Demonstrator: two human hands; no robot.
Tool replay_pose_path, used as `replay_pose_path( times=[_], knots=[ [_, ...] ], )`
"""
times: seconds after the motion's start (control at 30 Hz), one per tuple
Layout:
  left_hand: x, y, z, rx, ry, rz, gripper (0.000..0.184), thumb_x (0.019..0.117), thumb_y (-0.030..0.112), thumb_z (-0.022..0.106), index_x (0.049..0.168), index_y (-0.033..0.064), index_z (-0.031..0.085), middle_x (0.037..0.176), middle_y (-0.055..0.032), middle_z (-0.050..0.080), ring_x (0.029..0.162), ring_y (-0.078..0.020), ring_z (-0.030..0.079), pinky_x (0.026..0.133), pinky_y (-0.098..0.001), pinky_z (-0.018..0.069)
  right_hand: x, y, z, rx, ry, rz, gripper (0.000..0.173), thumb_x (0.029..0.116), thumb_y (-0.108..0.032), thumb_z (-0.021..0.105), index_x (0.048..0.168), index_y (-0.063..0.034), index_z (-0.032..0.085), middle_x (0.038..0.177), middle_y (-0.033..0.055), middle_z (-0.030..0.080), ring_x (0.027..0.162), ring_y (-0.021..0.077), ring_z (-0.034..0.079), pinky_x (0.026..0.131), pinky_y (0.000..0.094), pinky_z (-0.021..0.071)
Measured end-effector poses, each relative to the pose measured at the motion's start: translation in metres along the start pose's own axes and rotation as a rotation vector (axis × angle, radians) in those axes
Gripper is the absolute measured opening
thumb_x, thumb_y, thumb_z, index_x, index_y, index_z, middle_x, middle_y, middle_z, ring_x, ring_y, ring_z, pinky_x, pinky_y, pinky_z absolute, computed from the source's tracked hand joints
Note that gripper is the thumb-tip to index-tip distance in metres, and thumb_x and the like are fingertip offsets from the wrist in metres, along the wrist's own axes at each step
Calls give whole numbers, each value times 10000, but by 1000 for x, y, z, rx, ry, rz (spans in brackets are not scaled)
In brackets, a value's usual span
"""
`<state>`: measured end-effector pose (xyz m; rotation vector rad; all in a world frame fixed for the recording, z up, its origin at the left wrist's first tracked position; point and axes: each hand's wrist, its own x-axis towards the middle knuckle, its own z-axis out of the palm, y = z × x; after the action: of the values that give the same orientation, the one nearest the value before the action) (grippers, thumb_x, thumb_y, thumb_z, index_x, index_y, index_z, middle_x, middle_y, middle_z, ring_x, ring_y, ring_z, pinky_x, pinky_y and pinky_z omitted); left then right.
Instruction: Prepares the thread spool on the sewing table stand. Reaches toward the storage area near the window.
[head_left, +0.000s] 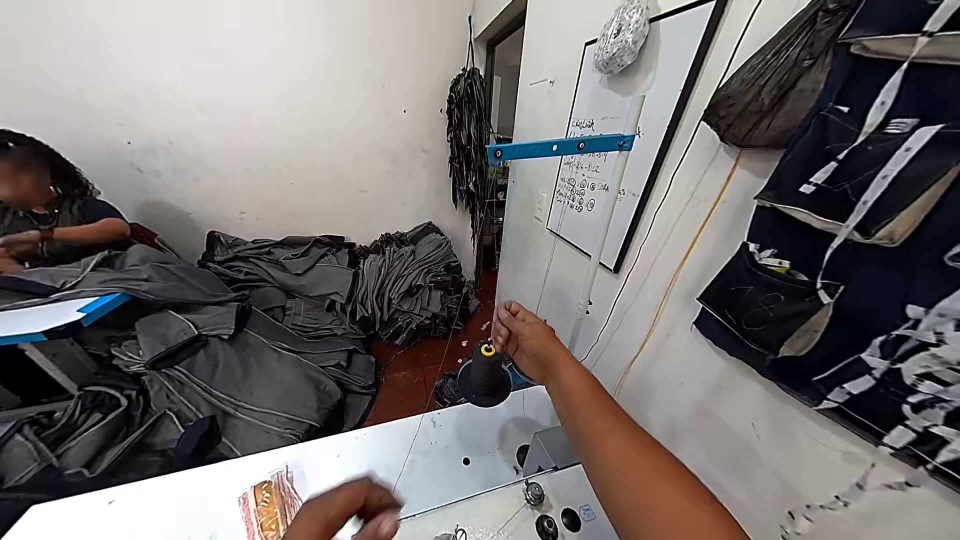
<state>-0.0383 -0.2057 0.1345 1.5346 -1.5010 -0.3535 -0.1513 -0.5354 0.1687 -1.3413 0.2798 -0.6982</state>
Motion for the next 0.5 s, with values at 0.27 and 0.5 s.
replay_pose_path(
  times=[0.27, 0.5],
  knots=[
    [188, 66, 55, -628, 102, -365, 476, 1096, 228, 472, 1509, 6, 389, 1320, -140, 619, 1155, -192, 640, 1006, -350, 509, -87, 34, 40, 225, 60, 74, 220, 1096, -77, 308, 969, -113, 483, 652, -68, 528, 596, 63, 561, 658, 245, 526],
    [162, 29, 81, -857, 210, -464, 332, 1131, 225, 315, 985, 77, 574, 593, 64, 401, 464, -38, 379, 479, -176, 377, -131, 42, 13, 158, 254, 26, 190, 1102, -67, 318, 1010, -71, 484, 832, 0, 634, 683, 86, 630, 690, 250, 562]
  ],
)
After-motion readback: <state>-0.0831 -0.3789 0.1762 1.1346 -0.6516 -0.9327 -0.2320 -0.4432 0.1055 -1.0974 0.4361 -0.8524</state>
